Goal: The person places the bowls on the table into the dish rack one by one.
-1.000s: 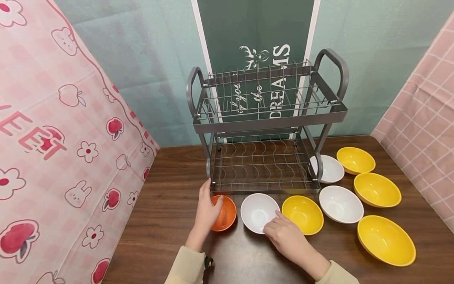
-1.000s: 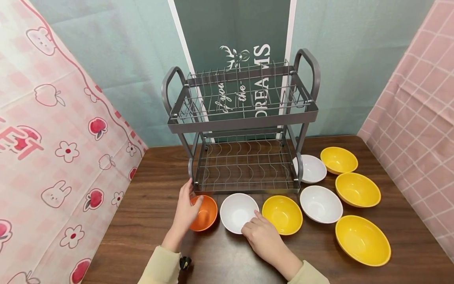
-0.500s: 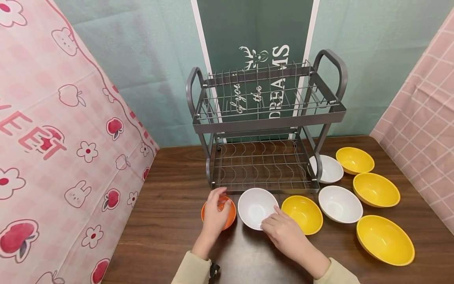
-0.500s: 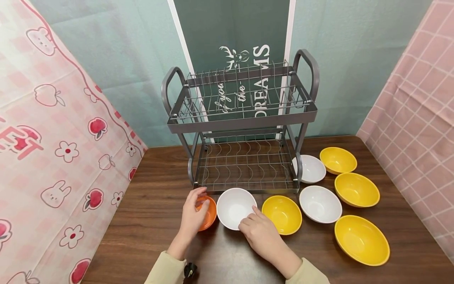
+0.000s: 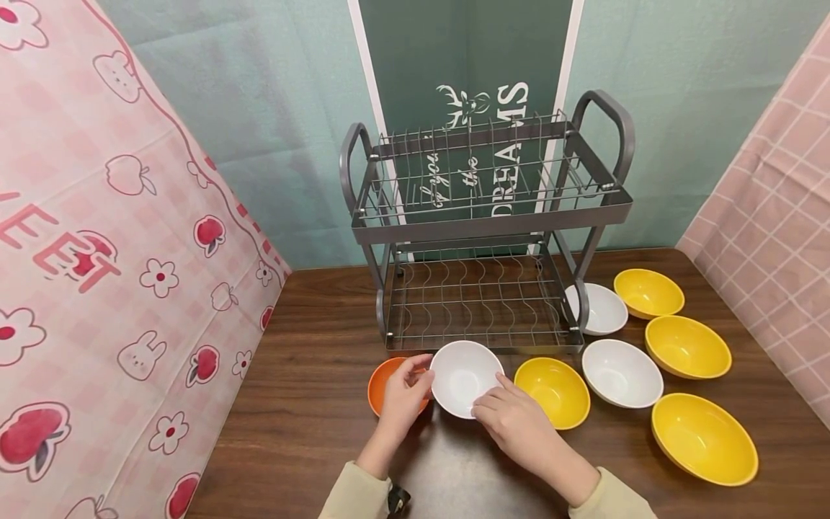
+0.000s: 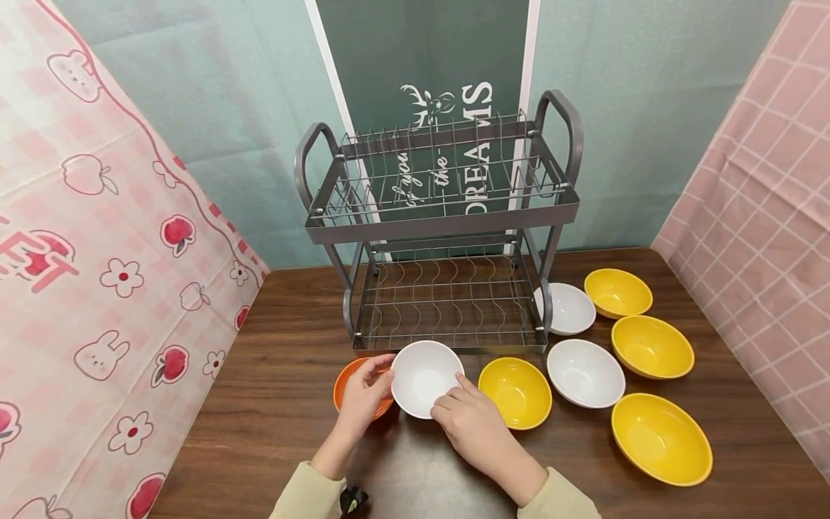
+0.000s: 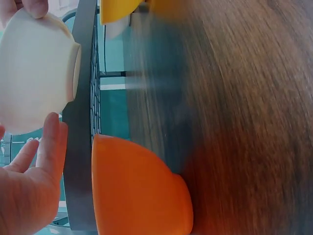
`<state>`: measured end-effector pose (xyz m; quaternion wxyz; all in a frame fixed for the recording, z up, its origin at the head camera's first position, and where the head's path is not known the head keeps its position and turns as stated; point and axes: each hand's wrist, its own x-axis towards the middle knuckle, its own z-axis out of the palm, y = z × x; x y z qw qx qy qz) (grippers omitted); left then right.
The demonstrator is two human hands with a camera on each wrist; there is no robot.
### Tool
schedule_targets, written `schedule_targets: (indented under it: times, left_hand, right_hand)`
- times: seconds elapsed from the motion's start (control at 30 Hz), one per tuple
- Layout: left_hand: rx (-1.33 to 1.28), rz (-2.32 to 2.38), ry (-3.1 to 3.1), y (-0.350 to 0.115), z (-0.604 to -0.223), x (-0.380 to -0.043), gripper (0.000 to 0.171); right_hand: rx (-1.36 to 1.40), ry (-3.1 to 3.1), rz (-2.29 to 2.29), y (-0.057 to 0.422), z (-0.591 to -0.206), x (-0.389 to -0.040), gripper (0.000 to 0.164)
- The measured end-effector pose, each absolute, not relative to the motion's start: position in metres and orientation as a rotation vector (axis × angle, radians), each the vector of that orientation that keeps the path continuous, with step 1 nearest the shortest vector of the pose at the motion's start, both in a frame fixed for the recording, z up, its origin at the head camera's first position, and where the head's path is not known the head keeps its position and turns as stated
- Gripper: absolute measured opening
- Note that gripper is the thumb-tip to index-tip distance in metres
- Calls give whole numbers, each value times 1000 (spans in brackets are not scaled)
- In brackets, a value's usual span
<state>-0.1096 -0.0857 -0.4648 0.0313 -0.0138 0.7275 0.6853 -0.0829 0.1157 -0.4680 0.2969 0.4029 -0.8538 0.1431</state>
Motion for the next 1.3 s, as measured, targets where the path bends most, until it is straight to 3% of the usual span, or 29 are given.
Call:
schedule_targets:
  times: [0.13,0.27,0.47,0.77,1.0,1.3]
  left_hand:
    - [-60,2130,2217,-84,-466,-110,31]
    - [-96,2157,2188,-82,-466,-111,30]
    - [-125,2180,2203,-81,-468,-115,29]
    - [-258,2333,2074,-78,-465,-119,31]
    - [-327,2396,2011,-74,-462,-121,33]
    - [-311,2528,1789,-66,-467,-127,31]
  right_hand:
    - [1077,-2277,347,116,-468,-83,17]
    - [1083,-2272,355,116,-468,-85,6]
    - [1065,-2222,436,117,-468,-89,50]
    - [857,-2295,737,119,-466,-98,48]
    - [571,-2532,987,115,-464,-99,100]
    - [487,-2554,1492,108,-458,-110,108]
